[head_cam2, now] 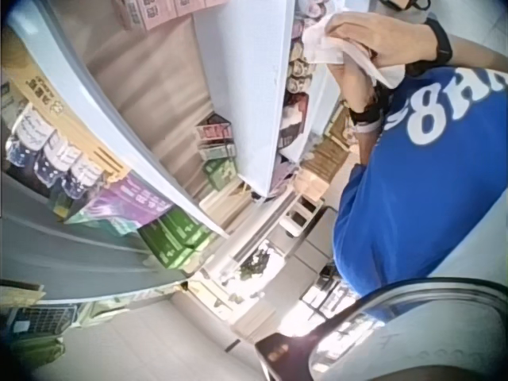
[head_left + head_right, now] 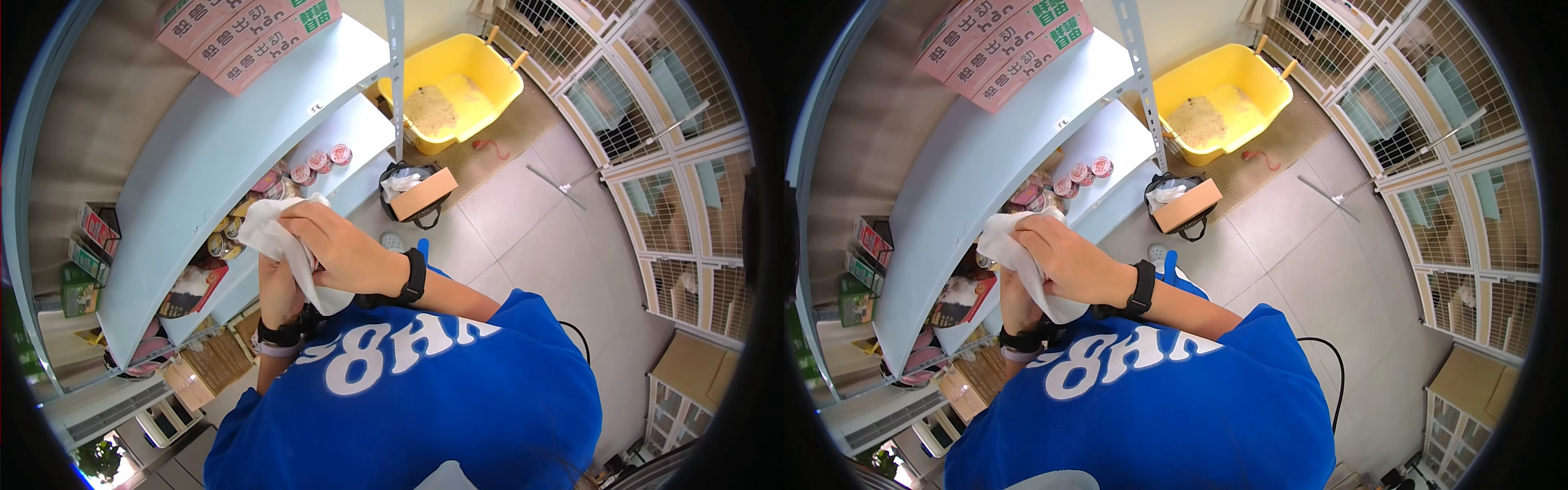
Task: The person wipes several boxes and small cans with a cloth before placing them on a metal shelf.
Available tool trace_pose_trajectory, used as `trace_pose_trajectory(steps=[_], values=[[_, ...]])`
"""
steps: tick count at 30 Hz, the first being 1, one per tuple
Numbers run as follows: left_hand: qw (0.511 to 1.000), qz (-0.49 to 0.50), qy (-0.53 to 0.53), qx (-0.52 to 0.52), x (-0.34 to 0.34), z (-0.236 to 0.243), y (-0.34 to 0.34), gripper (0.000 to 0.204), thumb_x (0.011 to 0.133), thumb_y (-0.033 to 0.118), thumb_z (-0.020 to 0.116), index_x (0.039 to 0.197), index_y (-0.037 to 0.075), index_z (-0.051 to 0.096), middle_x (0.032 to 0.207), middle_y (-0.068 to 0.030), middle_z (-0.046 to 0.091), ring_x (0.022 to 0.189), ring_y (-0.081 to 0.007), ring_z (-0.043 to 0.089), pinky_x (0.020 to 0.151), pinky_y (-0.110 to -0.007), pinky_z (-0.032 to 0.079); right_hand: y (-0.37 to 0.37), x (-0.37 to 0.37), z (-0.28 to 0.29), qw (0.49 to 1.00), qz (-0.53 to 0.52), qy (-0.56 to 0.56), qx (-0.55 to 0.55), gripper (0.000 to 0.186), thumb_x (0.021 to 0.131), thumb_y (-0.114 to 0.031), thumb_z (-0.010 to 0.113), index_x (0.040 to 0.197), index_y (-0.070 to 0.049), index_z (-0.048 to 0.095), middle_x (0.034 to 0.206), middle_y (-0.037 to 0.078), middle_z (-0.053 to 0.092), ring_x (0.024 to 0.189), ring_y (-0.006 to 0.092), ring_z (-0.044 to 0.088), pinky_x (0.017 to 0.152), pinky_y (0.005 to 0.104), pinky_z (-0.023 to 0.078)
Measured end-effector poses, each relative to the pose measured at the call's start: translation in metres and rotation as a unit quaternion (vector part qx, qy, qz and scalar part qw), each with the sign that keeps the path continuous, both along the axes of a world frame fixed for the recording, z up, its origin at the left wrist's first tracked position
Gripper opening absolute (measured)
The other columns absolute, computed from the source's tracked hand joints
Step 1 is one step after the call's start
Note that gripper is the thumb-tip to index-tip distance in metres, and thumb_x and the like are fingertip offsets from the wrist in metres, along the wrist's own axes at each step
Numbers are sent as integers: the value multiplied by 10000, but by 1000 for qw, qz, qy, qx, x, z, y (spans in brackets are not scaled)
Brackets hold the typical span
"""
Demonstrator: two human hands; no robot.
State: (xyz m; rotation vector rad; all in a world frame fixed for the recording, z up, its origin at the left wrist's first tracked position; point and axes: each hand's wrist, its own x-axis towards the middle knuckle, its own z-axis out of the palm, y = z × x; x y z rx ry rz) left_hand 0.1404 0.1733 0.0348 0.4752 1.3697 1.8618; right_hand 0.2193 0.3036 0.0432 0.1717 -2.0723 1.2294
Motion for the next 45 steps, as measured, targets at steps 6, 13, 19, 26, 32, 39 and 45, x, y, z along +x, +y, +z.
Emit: trace_pose_trajectory(steps=[6,13,19,26,32,39,45], values=[[990,113,-81,-17,32,-1,-26,362,951,167,463,1265,1,393,1170,-96,518,1034,-167,543,864,-310,461,-23,28,2,999,44,-31,-3,671,549,-30,767,1153,0,475,1174,154,460,1082,341,474,916,382,425],[996,84,-21,-12,100,-24,-86,377,895,134,555,1228,6,434,1128,-85,555,987,-158,568,825,-289,478,-72,77,-9,994,87,-61,25,646,566,-10,743,1153,2,473,1157,158,477,1082,346,478,903,388,429],[958,256,-111,-69,189,-30,-115,358,976,205,407,1254,-21,420,1146,-97,538,1016,-161,546,850,-279,458,-111,149,-15,981,152,-119,-11,678,560,-23,755,1170,-19,458,1158,151,482,1071,342,481,899,374,429],[995,88,16,-35,234,-20,-138,404,910,187,528,1239,-23,426,1150,-85,529,1035,-162,522,884,-287,430,-118,193,-1,973,170,-152,20,632,597,-15,718,1167,3,448,1178,170,473,1125,360,454,949,398,396],[971,220,-61,-63,240,-11,-117,344,961,189,442,1216,-43,450,1087,-96,568,966,-161,560,833,-282,460,-107,205,4,979,151,-134,12,671,576,-53,747,1175,-15,447,1177,182,470,1099,380,468,932,406,403],[994,3,102,-46,208,7,-50,334,886,65,495,1205,-28,461,1089,-76,560,978,-142,544,832,-282,454,-43,196,18,991,74,-99,60,613,615,-45,746,1164,0,478,1165,171,489,1098,352,485,941,396,405],[997,42,54,-23,178,16,46,313,926,237,522,1088,-29,557,974,-44,599,873,-123,563,760,-266,460,30,188,34,998,-25,-62,18,649,608,-42,735,1189,0,449,1171,182,477,1086,368,477,933,402,401]])
